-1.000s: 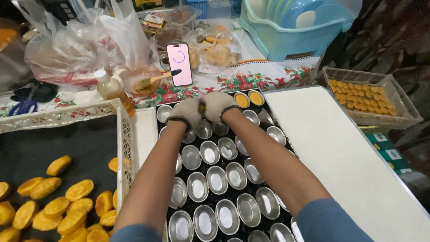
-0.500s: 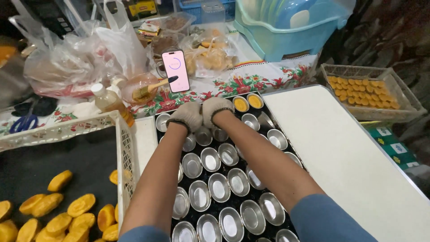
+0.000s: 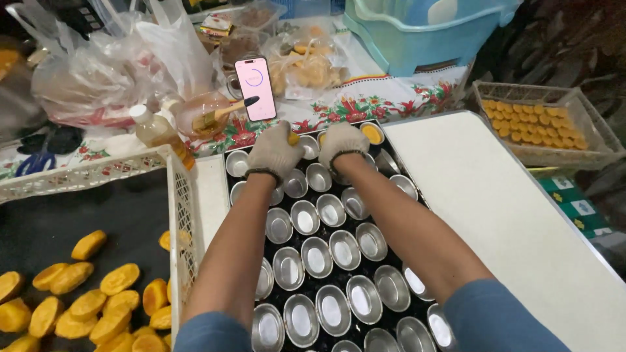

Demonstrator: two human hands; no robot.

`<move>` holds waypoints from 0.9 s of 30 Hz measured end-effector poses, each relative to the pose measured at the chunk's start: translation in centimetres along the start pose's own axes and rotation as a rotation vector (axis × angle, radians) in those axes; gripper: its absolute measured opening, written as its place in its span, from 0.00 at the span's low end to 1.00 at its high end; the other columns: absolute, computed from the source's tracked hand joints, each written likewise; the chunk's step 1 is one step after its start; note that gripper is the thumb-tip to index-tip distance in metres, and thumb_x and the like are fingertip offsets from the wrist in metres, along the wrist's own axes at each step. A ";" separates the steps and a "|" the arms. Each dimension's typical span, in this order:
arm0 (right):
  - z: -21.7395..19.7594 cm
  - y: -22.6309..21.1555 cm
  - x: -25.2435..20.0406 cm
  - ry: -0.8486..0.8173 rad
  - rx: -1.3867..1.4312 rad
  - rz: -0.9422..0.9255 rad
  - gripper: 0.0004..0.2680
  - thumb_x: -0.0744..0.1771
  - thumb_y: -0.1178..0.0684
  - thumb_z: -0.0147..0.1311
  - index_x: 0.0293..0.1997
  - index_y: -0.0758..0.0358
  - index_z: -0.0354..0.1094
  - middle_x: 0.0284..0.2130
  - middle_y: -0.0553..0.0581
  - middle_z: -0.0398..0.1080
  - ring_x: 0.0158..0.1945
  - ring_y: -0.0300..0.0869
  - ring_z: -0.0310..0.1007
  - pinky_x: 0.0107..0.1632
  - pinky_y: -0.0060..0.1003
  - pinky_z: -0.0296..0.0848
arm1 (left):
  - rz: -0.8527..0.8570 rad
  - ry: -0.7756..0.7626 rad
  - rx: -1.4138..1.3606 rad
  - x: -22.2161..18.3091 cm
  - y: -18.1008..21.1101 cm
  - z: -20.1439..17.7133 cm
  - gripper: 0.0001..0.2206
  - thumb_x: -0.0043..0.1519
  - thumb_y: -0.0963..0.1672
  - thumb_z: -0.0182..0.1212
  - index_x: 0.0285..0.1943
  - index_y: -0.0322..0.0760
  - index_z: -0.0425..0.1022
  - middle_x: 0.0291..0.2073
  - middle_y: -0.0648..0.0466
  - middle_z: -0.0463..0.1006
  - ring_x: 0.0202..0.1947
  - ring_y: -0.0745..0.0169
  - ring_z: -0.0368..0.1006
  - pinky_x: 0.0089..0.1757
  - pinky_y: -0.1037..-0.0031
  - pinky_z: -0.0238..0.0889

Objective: Transferring small yellow cakes from a baking tray into a plastic crate.

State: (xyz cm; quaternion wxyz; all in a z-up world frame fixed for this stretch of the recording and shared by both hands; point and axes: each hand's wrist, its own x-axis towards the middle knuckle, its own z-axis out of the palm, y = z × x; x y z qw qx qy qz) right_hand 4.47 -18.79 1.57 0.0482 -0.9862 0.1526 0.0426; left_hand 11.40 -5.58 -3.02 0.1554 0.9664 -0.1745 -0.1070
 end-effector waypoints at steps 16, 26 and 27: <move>2.6 5.6 4.3 0.042 0.081 -0.028 0.12 0.63 0.46 0.51 0.45 0.51 0.78 0.44 0.54 0.78 0.55 0.52 0.77 0.56 0.50 0.76 | 0.178 0.091 -0.100 4.2 4.7 6.0 0.19 0.63 0.48 0.53 0.62 0.41 0.69 0.61 0.42 0.68 0.55 0.34 0.76 0.55 0.50 0.72; 2.3 6.9 6.2 -0.140 -0.073 -0.185 0.16 0.63 0.49 0.48 0.53 0.61 0.76 0.49 0.57 0.77 0.60 0.53 0.74 0.58 0.54 0.74 | 0.066 -0.116 0.177 6.9 7.1 5.7 0.21 0.57 0.51 0.56 0.61 0.51 0.75 0.57 0.53 0.78 0.60 0.55 0.74 0.55 0.56 0.70; 1.6 6.8 5.3 -0.140 -0.075 -0.185 0.16 0.63 0.49 0.48 0.53 0.61 0.76 0.49 0.57 0.77 0.60 0.53 0.74 0.58 0.54 0.74 | 0.066 -0.116 0.174 6.2 8.7 4.6 0.21 0.57 0.51 0.56 0.61 0.51 0.75 0.57 0.53 0.78 0.60 0.55 0.74 0.55 0.56 0.70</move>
